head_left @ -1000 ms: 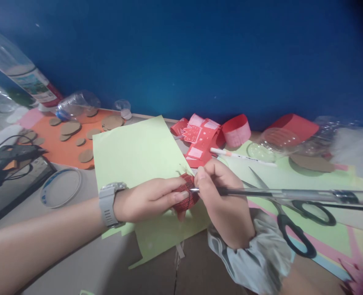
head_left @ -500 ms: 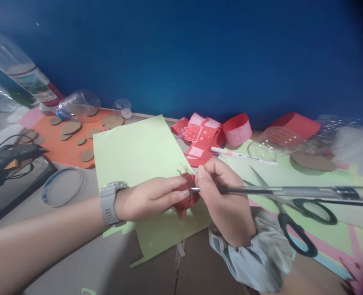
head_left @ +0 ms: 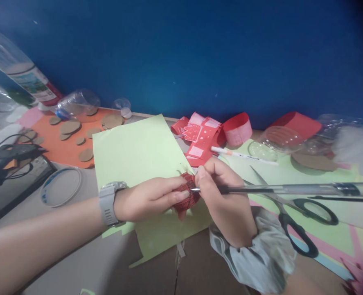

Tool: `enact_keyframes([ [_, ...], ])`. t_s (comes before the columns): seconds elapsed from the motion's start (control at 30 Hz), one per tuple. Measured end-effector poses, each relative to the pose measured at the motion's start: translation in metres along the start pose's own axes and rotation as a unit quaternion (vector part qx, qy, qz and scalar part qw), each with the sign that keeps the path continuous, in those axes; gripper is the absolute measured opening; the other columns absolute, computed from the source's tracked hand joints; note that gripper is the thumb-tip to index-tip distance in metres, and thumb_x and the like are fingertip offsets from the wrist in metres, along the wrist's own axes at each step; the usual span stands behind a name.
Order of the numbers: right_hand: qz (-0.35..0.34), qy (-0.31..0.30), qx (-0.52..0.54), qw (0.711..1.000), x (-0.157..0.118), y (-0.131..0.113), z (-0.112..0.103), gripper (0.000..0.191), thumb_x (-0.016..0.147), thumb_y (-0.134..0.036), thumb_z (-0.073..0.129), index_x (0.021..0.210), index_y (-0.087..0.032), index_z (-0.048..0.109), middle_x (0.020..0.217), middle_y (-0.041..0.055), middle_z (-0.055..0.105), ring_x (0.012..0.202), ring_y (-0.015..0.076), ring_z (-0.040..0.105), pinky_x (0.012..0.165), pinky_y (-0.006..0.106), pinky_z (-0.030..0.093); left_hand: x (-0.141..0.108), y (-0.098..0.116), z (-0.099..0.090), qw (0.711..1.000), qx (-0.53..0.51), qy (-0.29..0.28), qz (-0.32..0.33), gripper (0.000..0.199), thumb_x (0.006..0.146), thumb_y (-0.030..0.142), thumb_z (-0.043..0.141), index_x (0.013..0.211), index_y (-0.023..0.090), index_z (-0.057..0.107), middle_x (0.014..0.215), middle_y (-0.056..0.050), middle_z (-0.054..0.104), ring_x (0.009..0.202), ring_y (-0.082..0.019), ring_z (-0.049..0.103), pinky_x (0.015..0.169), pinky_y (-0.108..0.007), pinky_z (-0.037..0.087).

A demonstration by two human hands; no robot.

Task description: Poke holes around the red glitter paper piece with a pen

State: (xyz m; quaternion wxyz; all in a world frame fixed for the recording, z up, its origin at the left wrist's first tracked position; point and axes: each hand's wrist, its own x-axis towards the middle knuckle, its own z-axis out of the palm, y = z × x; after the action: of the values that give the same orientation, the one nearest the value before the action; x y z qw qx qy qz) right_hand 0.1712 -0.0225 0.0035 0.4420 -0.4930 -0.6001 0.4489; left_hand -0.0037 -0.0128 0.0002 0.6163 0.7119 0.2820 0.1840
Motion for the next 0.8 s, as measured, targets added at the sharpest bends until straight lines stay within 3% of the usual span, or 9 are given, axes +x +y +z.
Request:
enact_keyframes([
  [0.8, -0.002, 0.004, -0.009, 1.0, 0.0, -0.002, -0.0014, 0.029, 0.089, -0.016, 0.043, 0.061, -0.021, 0.035, 0.053, -0.0062, 0.031, 0.049, 0.0087, 0.03, 0.046, 0.022, 0.028, 0.0001, -0.0001, -0.0003, 1.0, 0.005, -0.003, -0.008, 0.027, 0.102, 0.029, 0.032, 0.089, 0.015, 0.05, 0.082, -0.005, 0.063, 0.076, -0.014, 0.059, 0.074, -0.026, 0.046],
])
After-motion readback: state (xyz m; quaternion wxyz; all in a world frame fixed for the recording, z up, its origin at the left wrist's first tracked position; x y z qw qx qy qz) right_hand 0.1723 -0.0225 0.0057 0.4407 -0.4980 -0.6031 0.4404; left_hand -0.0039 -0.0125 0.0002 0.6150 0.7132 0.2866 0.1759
